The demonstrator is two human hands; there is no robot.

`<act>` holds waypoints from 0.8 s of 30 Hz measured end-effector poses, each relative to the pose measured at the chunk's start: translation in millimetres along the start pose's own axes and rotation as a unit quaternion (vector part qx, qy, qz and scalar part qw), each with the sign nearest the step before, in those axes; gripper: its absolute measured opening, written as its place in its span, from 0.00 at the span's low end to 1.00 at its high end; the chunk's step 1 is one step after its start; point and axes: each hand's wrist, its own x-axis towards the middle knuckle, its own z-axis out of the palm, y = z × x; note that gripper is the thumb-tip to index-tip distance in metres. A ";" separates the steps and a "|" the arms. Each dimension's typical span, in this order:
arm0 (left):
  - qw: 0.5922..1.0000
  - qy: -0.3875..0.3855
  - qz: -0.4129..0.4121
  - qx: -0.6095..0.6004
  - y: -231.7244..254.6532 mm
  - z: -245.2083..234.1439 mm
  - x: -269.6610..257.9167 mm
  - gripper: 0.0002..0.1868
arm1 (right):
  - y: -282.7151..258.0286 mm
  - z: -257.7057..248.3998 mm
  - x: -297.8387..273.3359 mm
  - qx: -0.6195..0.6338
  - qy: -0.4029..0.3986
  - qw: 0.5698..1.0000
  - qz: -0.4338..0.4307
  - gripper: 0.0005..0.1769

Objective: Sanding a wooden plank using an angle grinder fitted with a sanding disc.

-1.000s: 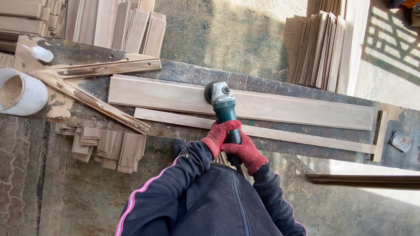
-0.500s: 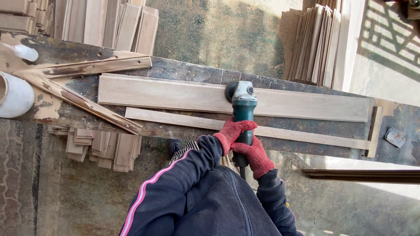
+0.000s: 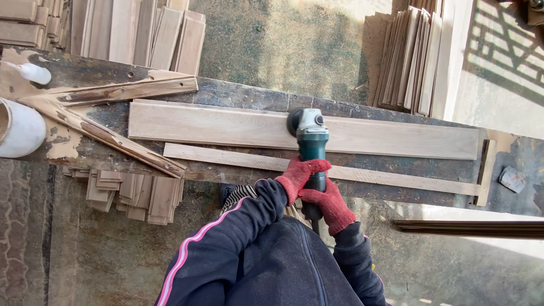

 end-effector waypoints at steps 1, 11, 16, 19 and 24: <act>1.000 -0.019 -0.011 -0.005 -3.4 7.5 -0.7 0.28 | -1.2 -3.8 -4.3 0.018 0.020 1.000 0.006 0.24; 0.998 0.037 0.037 -0.017 21.6 -34.3 -23.5 0.27 | 9.0 24.3 17.8 -0.037 -0.034 0.999 -0.002 0.27; 0.994 0.090 0.047 -0.027 25.1 -74.2 -9.6 0.30 | -19.3 53.6 -0.7 -0.133 -0.090 0.987 0.003 0.29; 0.995 0.085 0.033 -0.029 26.9 -62.5 -13.7 0.32 | -13.2 48.6 7.4 -0.116 -0.081 0.990 0.006 0.30; 0.999 0.037 0.031 0.008 9.7 -11.7 -0.8 0.32 | -5.1 8.1 13.1 -0.041 -0.026 0.999 0.008 0.24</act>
